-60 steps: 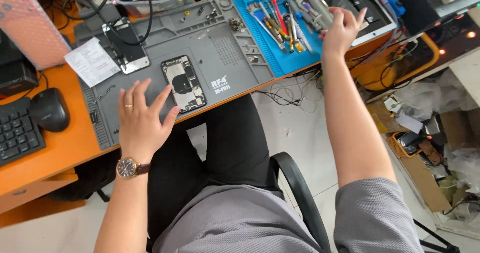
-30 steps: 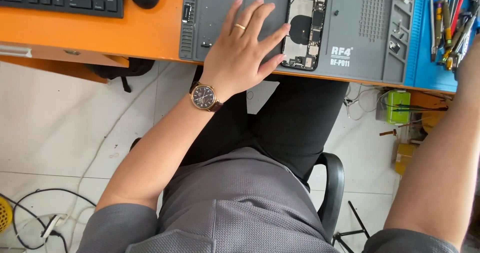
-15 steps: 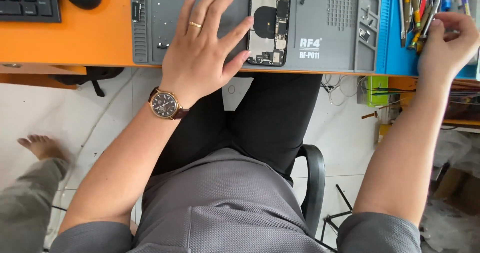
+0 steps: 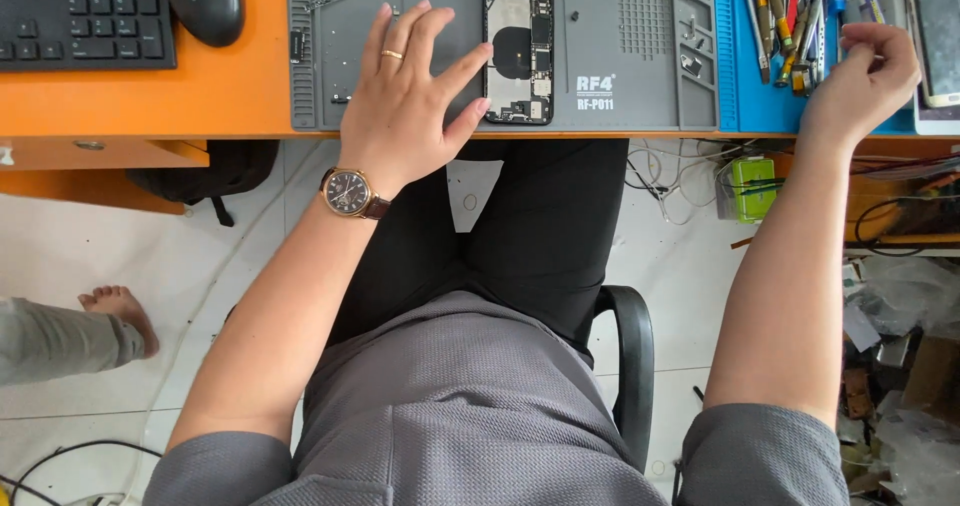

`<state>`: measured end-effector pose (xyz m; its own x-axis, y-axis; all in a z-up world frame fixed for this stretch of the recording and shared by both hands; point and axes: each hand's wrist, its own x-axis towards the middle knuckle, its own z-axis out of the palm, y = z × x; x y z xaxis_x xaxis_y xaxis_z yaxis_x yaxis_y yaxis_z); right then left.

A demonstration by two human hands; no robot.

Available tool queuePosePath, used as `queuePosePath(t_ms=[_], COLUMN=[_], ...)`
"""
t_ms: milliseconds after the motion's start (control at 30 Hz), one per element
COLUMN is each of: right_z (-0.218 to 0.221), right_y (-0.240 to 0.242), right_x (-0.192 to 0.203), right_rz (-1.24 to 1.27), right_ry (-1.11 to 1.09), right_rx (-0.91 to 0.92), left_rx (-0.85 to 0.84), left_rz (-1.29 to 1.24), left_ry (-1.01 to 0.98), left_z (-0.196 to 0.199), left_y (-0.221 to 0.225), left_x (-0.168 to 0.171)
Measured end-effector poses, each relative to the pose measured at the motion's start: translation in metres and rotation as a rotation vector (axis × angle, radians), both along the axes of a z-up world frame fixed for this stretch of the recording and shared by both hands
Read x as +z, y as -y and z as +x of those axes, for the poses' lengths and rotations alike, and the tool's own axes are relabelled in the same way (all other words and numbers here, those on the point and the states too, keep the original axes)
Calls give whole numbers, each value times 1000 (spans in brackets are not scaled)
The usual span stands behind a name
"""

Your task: The person disassembles a smartphone on a workbench, using a screwdriver to remove screws and a metal spudger to pry open the casing and disconnect internal components. The person carefully manipulates the phone's internal parts, including the battery and logic board, while working on a grey mat.

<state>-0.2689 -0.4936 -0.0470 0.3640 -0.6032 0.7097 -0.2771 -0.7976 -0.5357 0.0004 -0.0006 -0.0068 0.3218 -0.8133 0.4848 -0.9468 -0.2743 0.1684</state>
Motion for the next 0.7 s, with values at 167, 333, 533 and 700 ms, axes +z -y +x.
queuePosePath(t_ms=[167,333,533,700], right_z=[3,2,-6,-33], right_y=[-21,-8,28,58], right_x=[7,-10,-41,-120], right_rz=[-74,-221,-54,330], right_ry=[-177,-378,-376,-572], right_rx=[55,-120,-70,-299], left_rx=[23,57,55,-53], left_rz=[1,5,18,-36], left_ry=[53,30,-18,-106], left_z=[0,-1,0,8], left_y=[1,3,3,-1], left_x=[0,-4,-4,-2])
